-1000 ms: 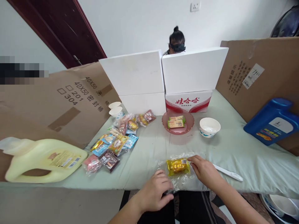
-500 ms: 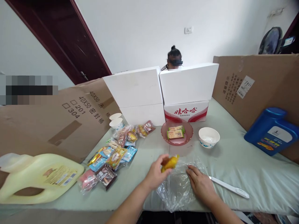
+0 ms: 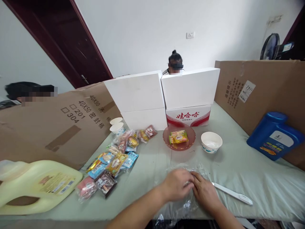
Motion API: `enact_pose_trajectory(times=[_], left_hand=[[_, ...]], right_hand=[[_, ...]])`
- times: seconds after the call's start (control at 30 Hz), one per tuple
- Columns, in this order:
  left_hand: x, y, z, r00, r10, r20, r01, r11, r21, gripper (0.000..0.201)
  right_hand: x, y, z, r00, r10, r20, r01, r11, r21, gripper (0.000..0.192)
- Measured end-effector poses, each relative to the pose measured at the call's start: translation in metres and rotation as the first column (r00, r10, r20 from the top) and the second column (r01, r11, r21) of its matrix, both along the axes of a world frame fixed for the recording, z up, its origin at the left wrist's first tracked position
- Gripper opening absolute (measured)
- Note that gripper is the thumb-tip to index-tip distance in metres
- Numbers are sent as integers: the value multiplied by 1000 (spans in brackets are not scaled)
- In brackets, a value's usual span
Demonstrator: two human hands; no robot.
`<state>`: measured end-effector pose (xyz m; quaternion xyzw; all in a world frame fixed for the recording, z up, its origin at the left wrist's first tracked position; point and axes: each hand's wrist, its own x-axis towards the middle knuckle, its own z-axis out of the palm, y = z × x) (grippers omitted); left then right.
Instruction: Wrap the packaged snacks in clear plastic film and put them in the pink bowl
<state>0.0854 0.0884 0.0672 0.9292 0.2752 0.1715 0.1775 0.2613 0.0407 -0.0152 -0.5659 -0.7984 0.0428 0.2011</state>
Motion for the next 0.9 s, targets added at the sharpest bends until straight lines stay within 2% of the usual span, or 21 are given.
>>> enact_pose_trajectory(times=[0.03, 0.07, 0.13, 0.17, 0.27, 0.37, 0.43, 0.5, 0.53, 0.6, 0.63, 0.7, 0.73, 0.83, 0.9], left_hand=[[-4, -12, -13, 996, 26, -88, -27, 1000, -6, 19], [-11, -20, -24, 980, 122, -159, -121, 993, 15, 28], [-32, -22, -43, 916, 311, -254, -301, 950, 79, 48], [-45, -18, -49, 886, 365, -286, -352, 931, 98, 54], [-89, 1, -56, 823, 470, -319, -447, 882, 149, 55], [-118, 8, -53, 790, 572, -222, -535, 819, 209, 43], [-120, 4, -50, 834, 541, -109, -512, 832, 215, 32], [-109, 1, -47, 891, 453, -4, -445, 876, 185, 27], [-101, 2, -46, 898, 439, 37, -439, 887, 145, 26], [-86, 13, -43, 853, 515, 87, -519, 854, 32, 28], [-80, 22, -43, 802, 590, 94, -590, 807, -32, 30], [-75, 46, -43, 718, 690, 91, -682, 724, -104, 33], [-75, 58, -43, 701, 708, 85, -697, 706, -130, 31], [-85, 88, -48, 732, 677, 79, -651, 728, -215, 22], [-95, 98, -52, 753, 650, 99, -610, 746, -267, 20]], right_hand=[[0, 0, 0, 1000, -1, 2, 1, 1000, 3, 33], [-1, 1, 0, 1000, -1, 5, 1, 1000, 13, 33], [-1, -1, 0, 1000, 8, 19, -9, 999, 54, 31], [0, -3, -1, 999, 18, 31, -20, 997, 78, 31], [3, -15, 0, 998, 46, 52, -52, 991, 127, 28], [5, -29, 12, 999, 37, 11, -38, 988, 149, 25], [0, -32, 27, 999, 34, -20, -30, 986, 162, 25], [-8, -25, 44, 999, 49, -16, -46, 988, 146, 26], [-13, -18, 52, 998, 57, 3, -57, 991, 119, 25], [-22, 2, 62, 995, 76, 60, -79, 996, 46, 23], [-24, 13, 64, 992, 90, 91, -92, 996, 10, 23], [-25, 32, 60, 982, 125, 140, -121, 992, -40, 25], [-24, 40, 54, 975, 154, 158, -145, 987, -63, 29], [-16, 50, 29, 953, 232, 194, -210, 969, -127, 49], [-12, 49, 12, 949, 243, 202, -218, 966, -140, 56]])
